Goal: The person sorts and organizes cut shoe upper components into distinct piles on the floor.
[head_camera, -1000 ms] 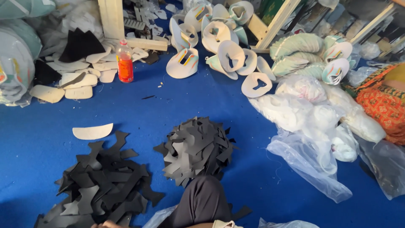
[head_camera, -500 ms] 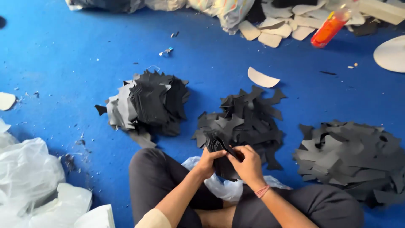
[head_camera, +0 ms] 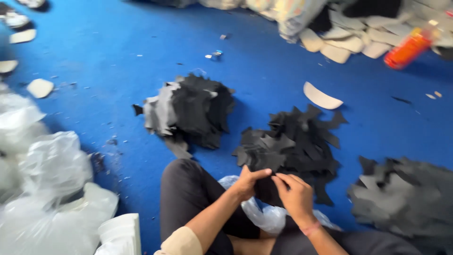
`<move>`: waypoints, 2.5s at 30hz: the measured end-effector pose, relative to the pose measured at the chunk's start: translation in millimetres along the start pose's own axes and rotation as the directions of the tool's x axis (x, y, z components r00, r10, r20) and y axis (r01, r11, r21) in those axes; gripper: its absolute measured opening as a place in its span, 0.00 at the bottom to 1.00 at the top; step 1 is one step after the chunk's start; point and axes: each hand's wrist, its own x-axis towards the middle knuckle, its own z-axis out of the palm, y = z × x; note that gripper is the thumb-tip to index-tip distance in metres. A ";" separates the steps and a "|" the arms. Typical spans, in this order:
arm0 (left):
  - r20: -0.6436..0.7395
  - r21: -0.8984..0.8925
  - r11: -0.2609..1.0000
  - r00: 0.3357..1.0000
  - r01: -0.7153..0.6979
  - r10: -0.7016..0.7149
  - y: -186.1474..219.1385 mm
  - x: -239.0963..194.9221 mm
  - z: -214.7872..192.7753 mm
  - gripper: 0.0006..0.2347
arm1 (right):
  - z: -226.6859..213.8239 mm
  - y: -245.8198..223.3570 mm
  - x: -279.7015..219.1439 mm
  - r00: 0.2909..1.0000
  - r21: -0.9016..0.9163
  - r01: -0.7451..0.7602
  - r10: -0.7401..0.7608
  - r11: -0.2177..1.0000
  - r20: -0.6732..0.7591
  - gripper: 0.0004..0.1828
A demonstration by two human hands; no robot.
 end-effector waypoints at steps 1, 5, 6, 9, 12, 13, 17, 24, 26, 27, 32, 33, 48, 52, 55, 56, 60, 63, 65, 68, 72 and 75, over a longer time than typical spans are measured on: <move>-0.003 0.020 1.000 1.000 -0.001 0.001 -1.5 2.2 1.5 0.23 | 0.0 8.9 -2.3 0.999 -0.037 0.031 -0.033 0.999 -0.037 0.08; -0.003 0.029 0.999 1.000 -0.028 0.028 9.7 -0.8 8.0 0.22 | 0.5 30.3 -2.4 0.941 0.070 -0.317 0.305 0.946 0.146 0.08; -0.018 0.107 0.992 0.998 -0.059 0.061 12.4 -1.3 7.6 0.21 | 3.8 33.6 -1.8 0.908 0.100 -0.378 0.348 0.920 0.234 0.07; -0.044 0.188 0.980 0.997 -0.059 0.069 7.9 -6.1 -0.4 0.20 | 8.8 29.7 -6.9 0.882 0.124 -0.412 0.361 0.903 0.301 0.11; -0.016 0.166 0.986 1.000 -0.020 0.023 0.1 -6.2 0.4 0.19 | 8.9 47.3 -13.7 0.880 0.169 -0.435 0.377 0.885 0.289 0.17; -0.004 0.138 0.990 1.000 -0.027 0.028 3.0 -7.7 -2.1 0.19 | 15.0 55.4 -11.4 0.860 0.219 -0.471 0.390 0.854 0.330 0.19; -0.034 0.137 0.988 0.996 -0.074 0.079 8.4 -6.7 -2.4 0.20 | 36.1 107.8 -20.1 0.751 0.475 -0.657 0.455 0.585 0.479 0.25; -0.078 0.398 0.872 0.937 -0.285 0.341 78.8 21.6 -34.9 0.21 | 10.7 103.7 -6.6 0.857 0.542 -0.478 0.502 0.691 0.116 0.20; -0.169 0.477 0.829 0.895 -0.292 0.413 123.7 27.7 -51.6 0.22 | -4.0 85.6 -3.3 0.870 0.498 -0.453 0.489 0.740 0.065 0.19; -0.215 0.498 0.814 0.867 -0.298 0.449 147.9 35.6 -65.4 0.23 | -6.3 78.1 0.2 0.872 0.478 -0.453 0.486 0.753 0.060 0.19; -0.196 0.717 0.613 0.747 -0.333 0.636 263.7 45.6 -100.7 0.31 | -6.4 58.3 4.4 0.877 0.415 -0.460 0.476 0.785 0.073 0.18; -0.181 0.868 0.429 0.645 -0.251 0.743 272.7 45.8 -110.8 0.38 | -7.3 55.2 3.9 0.885 0.354 -0.457 0.458 0.816 0.089 0.18; 0.165 0.986 -0.152 0.493 -0.067 0.854 168.5 30.6 -63.2 0.26 | 19.9 68.5 -13.7 0.907 0.402 -0.418 0.349 0.815 0.235 0.14; 0.030 0.655 0.738 0.981 -0.164 0.191 2.6 4.4 -40.5 0.30 | 30.4 47.3 -21.6 0.871 0.515 -0.469 0.281 0.717 0.402 0.13; 0.044 0.379 0.922 0.994 0.076 -0.100 -53.7 -7.4 -34.7 0.23 | 28.4 32.8 -22.2 0.817 0.514 -0.536 0.257 0.670 0.517 0.16; 0.051 0.372 0.925 0.993 0.078 -0.104 -62.4 3.1 -44.9 0.23 | 26.7 40.0 -24.4 0.815 0.506 -0.538 0.263 0.674 0.516 0.16; 0.061 0.326 0.944 0.998 -0.049 0.031 -66.3 38.3 -82.9 0.20 | 25.4 38.5 -17.5 0.834 0.262 -0.392 0.220 0.882 0.506 0.12; -0.153 0.255 0.966 0.984 -0.046 0.088 -44.0 41.7 -71.1 0.26 | 26.0 48.2 -9.4 0.873 0.002 -0.250 0.224 0.968 0.432 0.12; -0.218 0.258 0.958 0.958 -0.125 0.184 -22.3 36.9 -56.0 0.29 | 32.9 63.7 0.4 0.891 -0.082 -0.231 0.244 0.970 0.382 0.12; -0.338 0.254 0.967 0.938 0.005 0.084 -12.9 27.9 -46.8 0.29 | 43.7 80.4 12.0 0.911 -0.189 -0.235 0.284 0.953 0.299 0.18; -0.190 0.209 0.977 0.978 -0.045 0.086 -13.9 36.6 -55.3 0.24 | 72.8 71.1 31.3 0.919 -0.339 -0.319 0.376 0.885 0.116 0.29; -0.192 0.133 0.991 0.980 -0.026 0.052 -18.2 38.9 -65.3 0.23 | 85.7 70.4 25.6 0.918 -0.405 -0.341 0.394 0.849 0.053 0.34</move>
